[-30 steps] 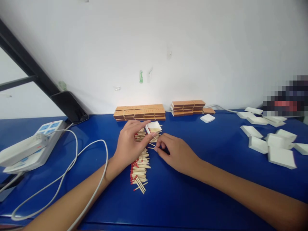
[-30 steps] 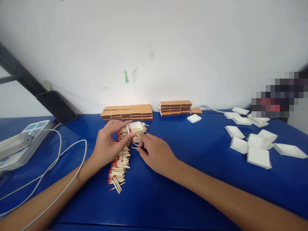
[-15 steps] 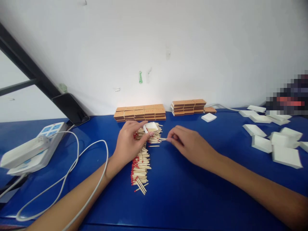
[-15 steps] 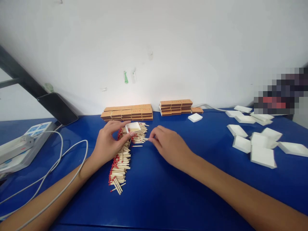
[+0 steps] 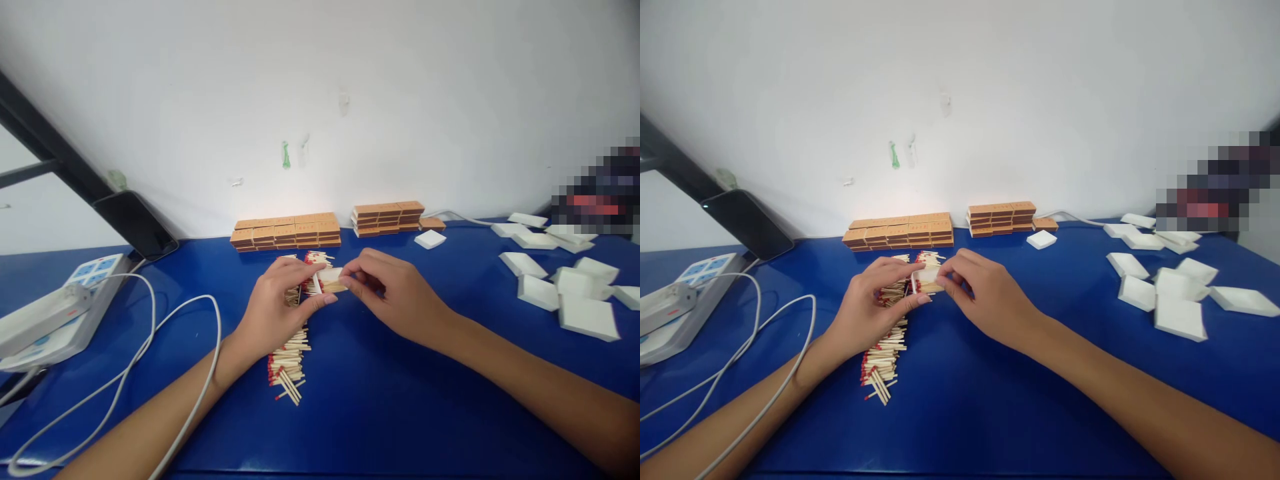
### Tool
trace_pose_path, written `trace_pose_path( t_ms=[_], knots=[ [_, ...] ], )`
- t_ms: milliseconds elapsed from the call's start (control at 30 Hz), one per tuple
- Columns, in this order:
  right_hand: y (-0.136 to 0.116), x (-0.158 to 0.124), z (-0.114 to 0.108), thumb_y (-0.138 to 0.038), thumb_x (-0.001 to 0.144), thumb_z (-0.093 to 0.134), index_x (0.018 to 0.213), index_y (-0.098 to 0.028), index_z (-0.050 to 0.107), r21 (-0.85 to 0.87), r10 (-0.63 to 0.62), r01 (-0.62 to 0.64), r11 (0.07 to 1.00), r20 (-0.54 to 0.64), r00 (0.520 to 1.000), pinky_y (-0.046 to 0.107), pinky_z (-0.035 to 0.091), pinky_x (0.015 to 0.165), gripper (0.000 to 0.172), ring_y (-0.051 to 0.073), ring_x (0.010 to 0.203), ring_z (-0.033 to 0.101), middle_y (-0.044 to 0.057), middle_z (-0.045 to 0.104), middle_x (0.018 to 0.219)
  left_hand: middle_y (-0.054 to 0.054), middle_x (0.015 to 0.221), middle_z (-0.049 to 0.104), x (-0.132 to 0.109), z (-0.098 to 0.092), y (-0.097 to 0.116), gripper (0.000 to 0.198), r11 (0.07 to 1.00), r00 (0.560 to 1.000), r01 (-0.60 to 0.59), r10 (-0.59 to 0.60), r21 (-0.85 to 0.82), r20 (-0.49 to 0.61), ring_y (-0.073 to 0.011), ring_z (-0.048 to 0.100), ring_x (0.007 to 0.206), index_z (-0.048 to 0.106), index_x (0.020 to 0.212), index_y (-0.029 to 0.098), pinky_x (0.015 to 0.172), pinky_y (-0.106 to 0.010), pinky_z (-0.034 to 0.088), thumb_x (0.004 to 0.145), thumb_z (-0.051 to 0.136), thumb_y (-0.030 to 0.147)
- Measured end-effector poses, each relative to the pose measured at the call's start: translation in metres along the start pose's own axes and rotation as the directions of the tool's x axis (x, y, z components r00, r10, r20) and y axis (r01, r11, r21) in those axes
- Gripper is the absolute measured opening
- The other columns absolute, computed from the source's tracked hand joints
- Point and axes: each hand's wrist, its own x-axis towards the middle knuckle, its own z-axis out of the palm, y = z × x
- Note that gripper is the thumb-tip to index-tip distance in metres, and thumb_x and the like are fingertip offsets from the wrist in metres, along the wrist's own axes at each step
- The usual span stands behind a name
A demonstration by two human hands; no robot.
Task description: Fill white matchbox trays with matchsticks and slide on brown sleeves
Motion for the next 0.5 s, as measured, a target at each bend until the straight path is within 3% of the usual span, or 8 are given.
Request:
trace_pose_path(
  t_ms=[133,233,367,500],
  knots=[
    [0.004,0.003,0.006,-0.028,0.103,0.059,0.095,-0.022,0.067,-0.007,0.056,-0.057,0.998,-0.051,0.997,0.029,0.042,0.063,0.013,0.014,0.065,0.051,-0.001,0.056,0.077,-0.006,0.111,0.080,0.002,-0.003,-0.006,0.037,0.988,0.982,0.131,-0.119,0.077,-0.146,-0.0257,0.070,0.104,0.078,0.122,0.028,0.092,-0.044,0.058,0.089,0.083,0.044],
    [0.006,0.003,0.020,-0.027,0.101,0.063,0.095,-0.021,0.068,0.001,0.074,-0.074,0.997,0.081,0.994,0.029,0.043,0.066,0.010,0.014,0.068,0.053,0.000,0.059,0.082,-0.006,0.111,0.079,0.004,-0.006,-0.010,0.036,0.980,0.968,0.156,-0.126,0.126,-0.217,-0.0258,0.070,0.104,0.078,0.122,0.028,0.093,-0.045,0.057,0.090,0.082,0.043],
    [0.004,0.001,0.035,-0.025,0.098,0.067,0.100,-0.021,0.068,-0.023,0.033,-0.029,0.999,0.231,0.972,0.030,0.045,0.069,0.005,0.015,0.073,0.056,0.001,0.062,0.091,-0.006,0.112,0.079,0.005,-0.008,-0.013,0.035,0.975,0.967,0.152,-0.113,0.161,-0.228,-0.0255,0.070,0.106,0.077,0.122,0.027,0.095,-0.045,0.056,0.090,0.082,0.039],
    [0.004,0.000,0.039,-0.021,0.099,0.064,0.098,-0.021,0.065,-0.042,0.031,-0.021,0.999,0.235,0.972,0.030,0.045,0.069,0.002,0.016,0.074,0.057,0.001,0.061,0.088,-0.007,0.111,0.079,0.005,-0.007,-0.014,0.036,0.977,0.974,0.136,-0.101,0.163,-0.204,-0.0261,0.069,0.105,0.077,0.123,0.025,0.094,-0.045,0.056,0.091,0.081,0.041]
  ],
)
